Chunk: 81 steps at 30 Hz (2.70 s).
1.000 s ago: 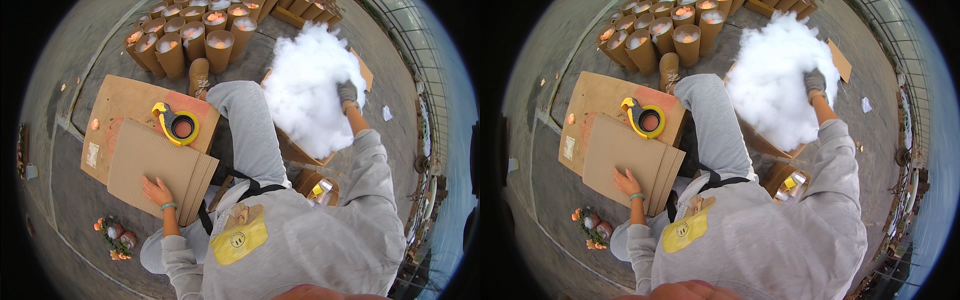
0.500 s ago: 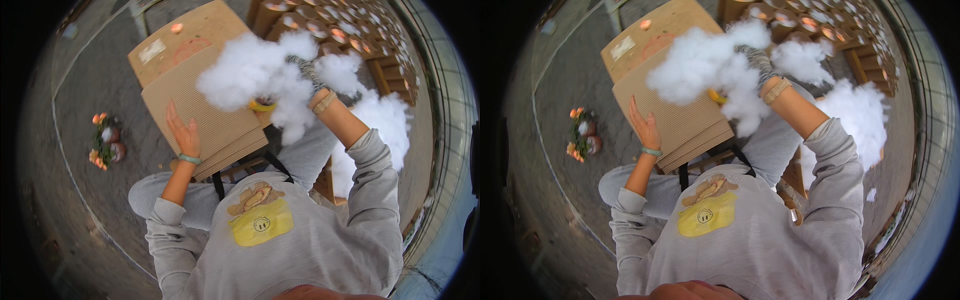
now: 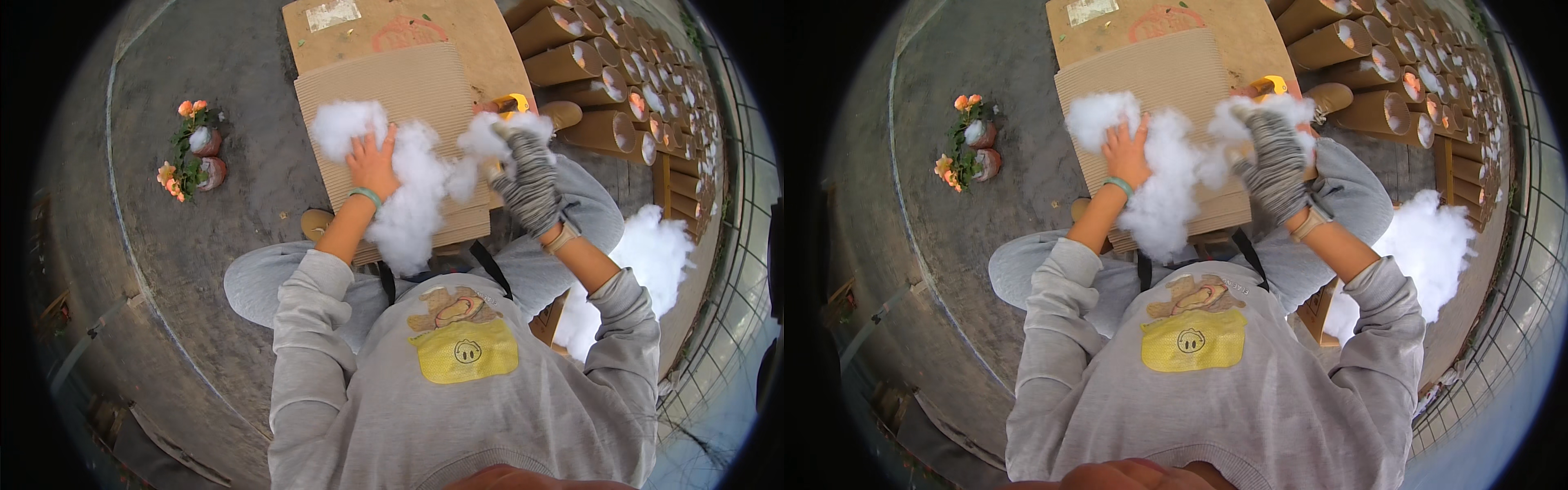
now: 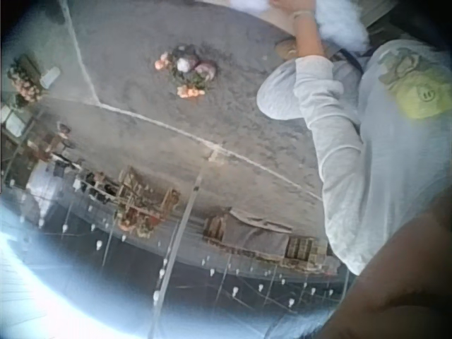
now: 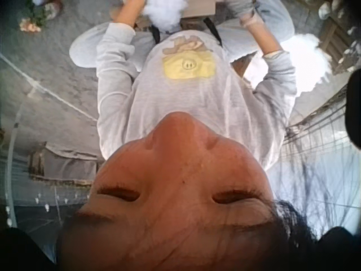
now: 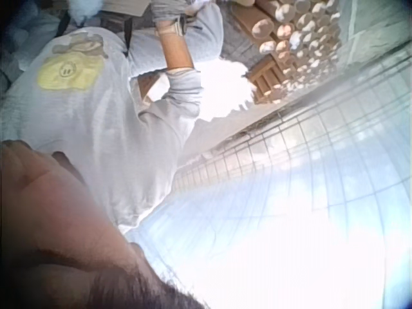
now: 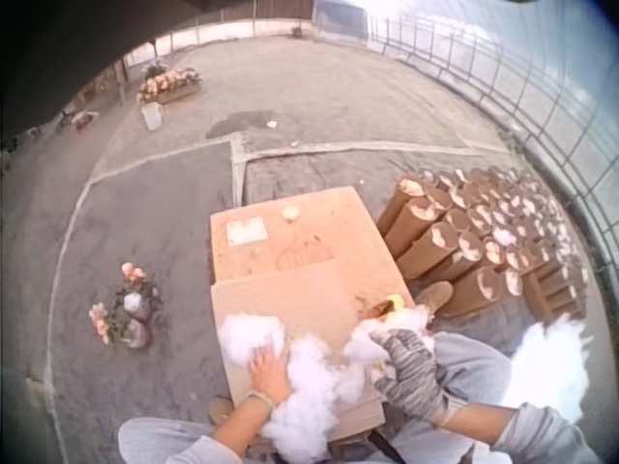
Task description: The person assembles decorative cardboard cylinders by placing cotton and artificial flowers into a flat cardboard sheet, rolling it into a tube, and sealing it with tape. The finished cylinders are placed upright in a nearby group.
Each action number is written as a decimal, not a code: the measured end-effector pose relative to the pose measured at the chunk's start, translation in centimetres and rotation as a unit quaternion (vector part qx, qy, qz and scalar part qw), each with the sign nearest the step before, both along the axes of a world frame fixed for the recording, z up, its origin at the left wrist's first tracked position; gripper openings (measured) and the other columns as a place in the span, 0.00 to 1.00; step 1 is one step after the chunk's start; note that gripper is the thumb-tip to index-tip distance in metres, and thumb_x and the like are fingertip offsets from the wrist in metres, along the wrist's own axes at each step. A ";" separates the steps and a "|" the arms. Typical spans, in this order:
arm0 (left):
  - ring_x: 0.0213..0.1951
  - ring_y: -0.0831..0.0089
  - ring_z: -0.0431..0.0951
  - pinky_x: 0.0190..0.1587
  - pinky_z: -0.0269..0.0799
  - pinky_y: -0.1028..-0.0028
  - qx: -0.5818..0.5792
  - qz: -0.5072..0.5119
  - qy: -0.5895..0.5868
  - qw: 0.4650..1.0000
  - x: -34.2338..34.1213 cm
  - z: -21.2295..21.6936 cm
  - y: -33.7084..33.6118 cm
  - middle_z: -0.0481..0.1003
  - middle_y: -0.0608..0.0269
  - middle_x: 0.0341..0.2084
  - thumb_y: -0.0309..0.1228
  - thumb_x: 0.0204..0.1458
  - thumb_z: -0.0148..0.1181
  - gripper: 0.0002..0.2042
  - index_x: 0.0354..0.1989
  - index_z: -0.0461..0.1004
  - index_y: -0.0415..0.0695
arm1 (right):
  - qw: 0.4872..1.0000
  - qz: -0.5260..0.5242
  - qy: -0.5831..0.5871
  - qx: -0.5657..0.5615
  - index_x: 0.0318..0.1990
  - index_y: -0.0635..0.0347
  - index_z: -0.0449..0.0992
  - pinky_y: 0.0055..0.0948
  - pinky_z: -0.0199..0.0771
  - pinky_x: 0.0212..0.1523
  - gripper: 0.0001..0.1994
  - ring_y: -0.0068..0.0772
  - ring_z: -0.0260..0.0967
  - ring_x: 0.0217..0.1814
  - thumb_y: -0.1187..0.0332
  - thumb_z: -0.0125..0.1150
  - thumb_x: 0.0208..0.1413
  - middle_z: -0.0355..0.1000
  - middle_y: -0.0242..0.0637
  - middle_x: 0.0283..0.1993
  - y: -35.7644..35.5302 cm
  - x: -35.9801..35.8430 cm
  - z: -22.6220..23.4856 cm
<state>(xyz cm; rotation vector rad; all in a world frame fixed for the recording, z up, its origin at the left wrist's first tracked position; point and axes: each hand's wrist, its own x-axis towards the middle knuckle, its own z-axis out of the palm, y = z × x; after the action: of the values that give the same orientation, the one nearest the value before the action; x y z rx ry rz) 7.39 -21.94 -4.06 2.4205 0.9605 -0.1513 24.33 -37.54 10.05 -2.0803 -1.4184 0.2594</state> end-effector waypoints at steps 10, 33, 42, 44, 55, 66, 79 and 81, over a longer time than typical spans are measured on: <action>0.59 0.50 0.56 0.59 0.57 0.61 0.036 -0.284 -0.232 0.929 3.7 3.9 5.5 0.50 0.51 0.63 0.23 0.33 0.61 0.42 0.63 0.53 0.51 | 0.969 -0.224 -0.027 -0.106 0.52 0.57 0.69 0.36 0.67 0.51 0.20 0.49 0.69 0.48 0.71 0.55 0.48 0.70 0.51 0.48 -8.0 17.0 -8.5; 0.61 0.62 0.55 0.62 0.47 0.54 0.160 -0.089 -0.125 0.975 -3.1 0.0 -2.5 0.59 0.56 0.58 0.34 0.45 0.56 0.22 0.51 0.66 0.42 | 0.960 0.273 -0.045 -0.032 0.55 0.57 0.66 0.38 0.67 0.51 0.22 0.38 0.63 0.58 0.71 0.53 0.49 0.65 0.41 0.56 3.2 -5.1 -3.8; 0.60 0.61 0.56 0.63 0.41 0.51 0.156 0.020 -0.108 0.982 -6.7 -0.1 -1.4 0.62 0.58 0.55 0.32 0.48 0.53 0.27 0.59 0.58 0.43 | 0.990 0.113 -0.060 -0.062 0.55 0.63 0.65 0.43 0.50 0.64 0.24 0.47 0.59 0.60 0.57 0.51 0.55 0.64 0.46 0.56 3.3 -3.5 -12.1; 0.58 0.59 0.58 0.63 0.44 0.53 0.128 0.041 -0.227 0.965 -6.2 2.0 -0.1 0.63 0.56 0.52 0.28 0.47 0.54 0.25 0.56 0.60 0.41 | 0.998 0.013 0.040 0.042 0.51 0.62 0.68 0.41 0.59 0.56 0.21 0.44 0.63 0.54 0.62 0.55 0.52 0.67 0.46 0.50 3.7 -2.7 -8.4; 0.65 0.63 0.49 0.63 0.43 0.50 0.183 -0.006 -0.110 0.977 2.0 -2.1 6.3 0.50 0.57 0.64 0.37 0.53 0.51 0.27 0.62 0.55 0.49 | 0.975 0.050 -0.193 -0.100 0.53 0.55 0.68 0.46 0.40 0.67 0.19 0.40 0.52 0.66 0.62 0.50 0.52 0.61 0.40 0.60 16.0 0.1 -16.2; 0.68 0.67 0.42 0.66 0.35 0.53 0.154 -0.015 0.030 0.987 2.0 -1.9 7.9 0.45 0.62 0.67 0.31 0.48 0.48 0.32 0.65 0.50 0.49 | 0.954 0.109 -0.255 -0.111 0.60 0.52 0.61 0.53 0.40 0.66 0.24 0.40 0.48 0.68 0.57 0.41 0.57 0.54 0.39 0.66 15.7 0.5 -17.0; 0.67 0.59 0.43 0.64 0.34 0.49 0.138 -0.063 -0.169 0.974 -1.8 2.8 1.6 0.47 0.55 0.66 0.39 0.50 0.51 0.34 0.65 0.49 0.41 | 0.989 0.131 0.009 -0.068 0.60 0.51 0.61 0.38 0.49 0.64 0.26 0.39 0.53 0.65 0.55 0.51 0.54 0.57 0.40 0.64 8.0 -1.8 -8.5; 0.67 0.58 0.43 0.64 0.35 0.48 0.114 -0.044 -0.100 0.987 -3.0 1.2 -0.3 0.47 0.55 0.66 0.43 0.51 0.52 0.34 0.64 0.49 0.41 | 0.980 0.129 -0.126 -0.081 0.60 0.53 0.61 0.41 0.45 0.66 0.27 0.42 0.50 0.66 0.57 0.53 0.53 0.56 0.43 0.63 6.4 -4.1 -11.5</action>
<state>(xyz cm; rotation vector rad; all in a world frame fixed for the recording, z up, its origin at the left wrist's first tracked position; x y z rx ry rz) 4.39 -22.28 -2.83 2.6268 0.8179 0.1763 20.21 -31.12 -1.42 -2.1129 -1.8804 0.2280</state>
